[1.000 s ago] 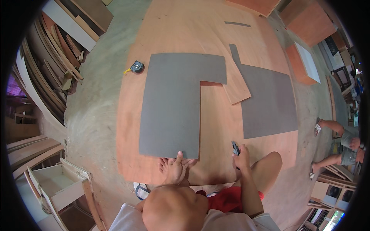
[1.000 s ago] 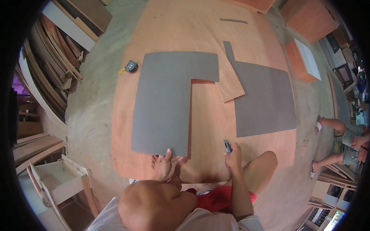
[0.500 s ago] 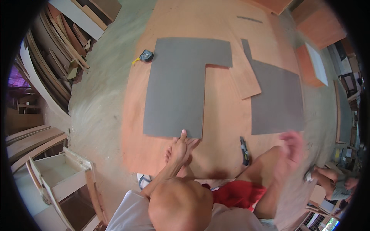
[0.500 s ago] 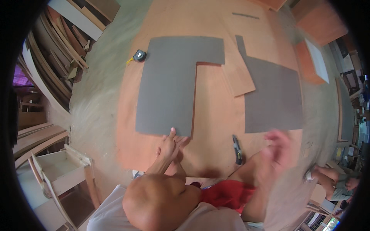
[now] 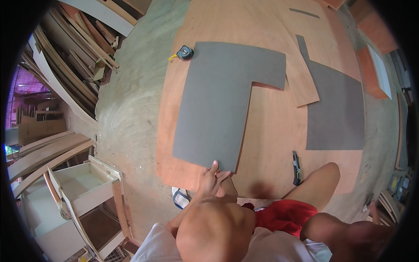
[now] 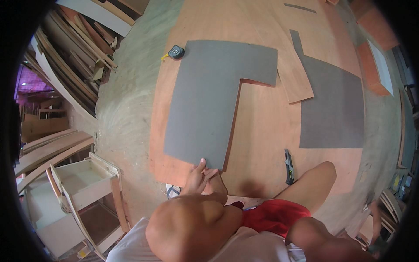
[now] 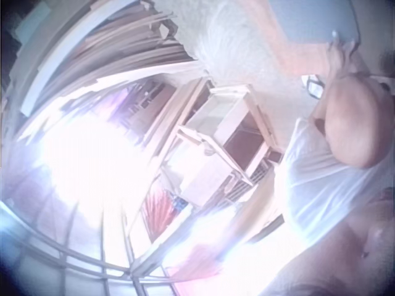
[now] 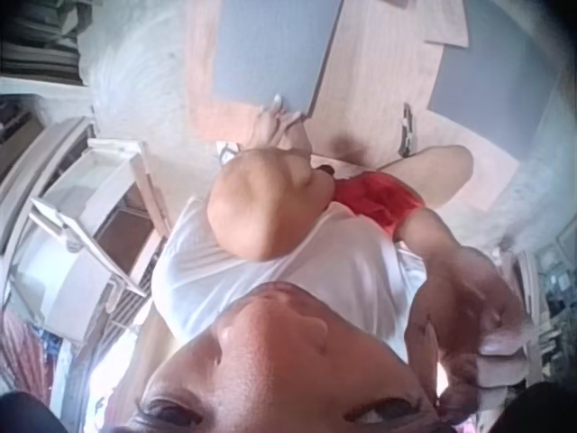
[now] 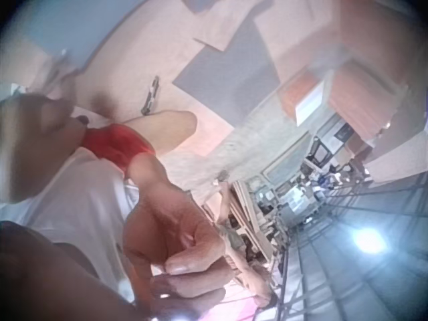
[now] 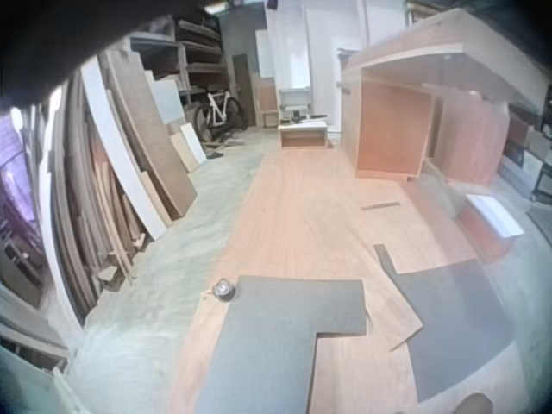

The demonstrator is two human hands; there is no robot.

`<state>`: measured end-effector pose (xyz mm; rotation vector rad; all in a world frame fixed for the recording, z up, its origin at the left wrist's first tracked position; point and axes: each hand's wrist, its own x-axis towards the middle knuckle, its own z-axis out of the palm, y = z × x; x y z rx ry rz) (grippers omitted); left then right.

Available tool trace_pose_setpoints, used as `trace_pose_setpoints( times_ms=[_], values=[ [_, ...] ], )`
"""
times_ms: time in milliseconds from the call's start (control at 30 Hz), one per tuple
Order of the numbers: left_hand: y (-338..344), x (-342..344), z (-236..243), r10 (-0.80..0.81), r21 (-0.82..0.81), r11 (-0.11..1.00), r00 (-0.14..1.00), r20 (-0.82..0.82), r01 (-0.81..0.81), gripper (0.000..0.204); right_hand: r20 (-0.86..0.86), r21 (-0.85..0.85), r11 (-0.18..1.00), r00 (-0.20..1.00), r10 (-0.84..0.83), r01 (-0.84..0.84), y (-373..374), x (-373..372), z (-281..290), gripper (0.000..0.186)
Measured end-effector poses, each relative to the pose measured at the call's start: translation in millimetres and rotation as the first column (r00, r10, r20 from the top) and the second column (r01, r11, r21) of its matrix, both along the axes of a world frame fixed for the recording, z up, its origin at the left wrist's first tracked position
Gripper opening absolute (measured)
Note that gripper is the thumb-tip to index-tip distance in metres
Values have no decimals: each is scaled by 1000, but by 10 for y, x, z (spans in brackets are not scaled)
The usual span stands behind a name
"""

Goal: The person measures and marks a large sheet of material on the floor using a tape measure and pencil. They then use a utility knife to cut the material along the marked lines, separating it into smaller pieces.

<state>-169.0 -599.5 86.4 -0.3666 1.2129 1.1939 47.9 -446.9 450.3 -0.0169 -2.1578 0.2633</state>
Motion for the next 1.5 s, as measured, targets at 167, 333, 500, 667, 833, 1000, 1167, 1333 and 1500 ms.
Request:
trace_pose_setpoints(
  times_ms=[167,333,500,667,833,1000,1167,1333,1500],
  values=[
    [107,270,25,-12,84,996,1000,15,11,39,11,35,998,998,-55,55,58,54,-49,39],
    [15,206,-36,40,0,999,998,40,-40,39,-237,-238,910,888,-395,341,44,277,-588,34],
    [-251,48,111,130,-82,988,992,-10,-130,36,288,-854,136,674,-680,502,152,298,-2199,30],
    [-200,171,314,132,48,990,990,-40,-130,31,554,-832,-154,807,-205,533,-250,-273,-3584,46],
    [-462,-19,189,112,-147,984,992,67,-101,30,669,-743,-48,741,-58,667,-579,-758,-3560,56],
    [-733,-183,367,-4,14,1000,994,112,3,27,699,-687,-92,690,188,721,-829,-726,-3541,54],
    [-1034,-260,191,-40,29,999,998,52,38,28,686,-703,-104,709,163,704,-925,-798,-3559,51],
    [-638,-83,84,-110,-105,990,984,-143,95,28,603,-795,-135,795,-70,591,-650,-866,-3616,48],
    [-184,-204,194,-404,-24,914,908,-114,404,29,456,-801,192,785,-419,567,-347,-965,-4194,58]
  ],
)
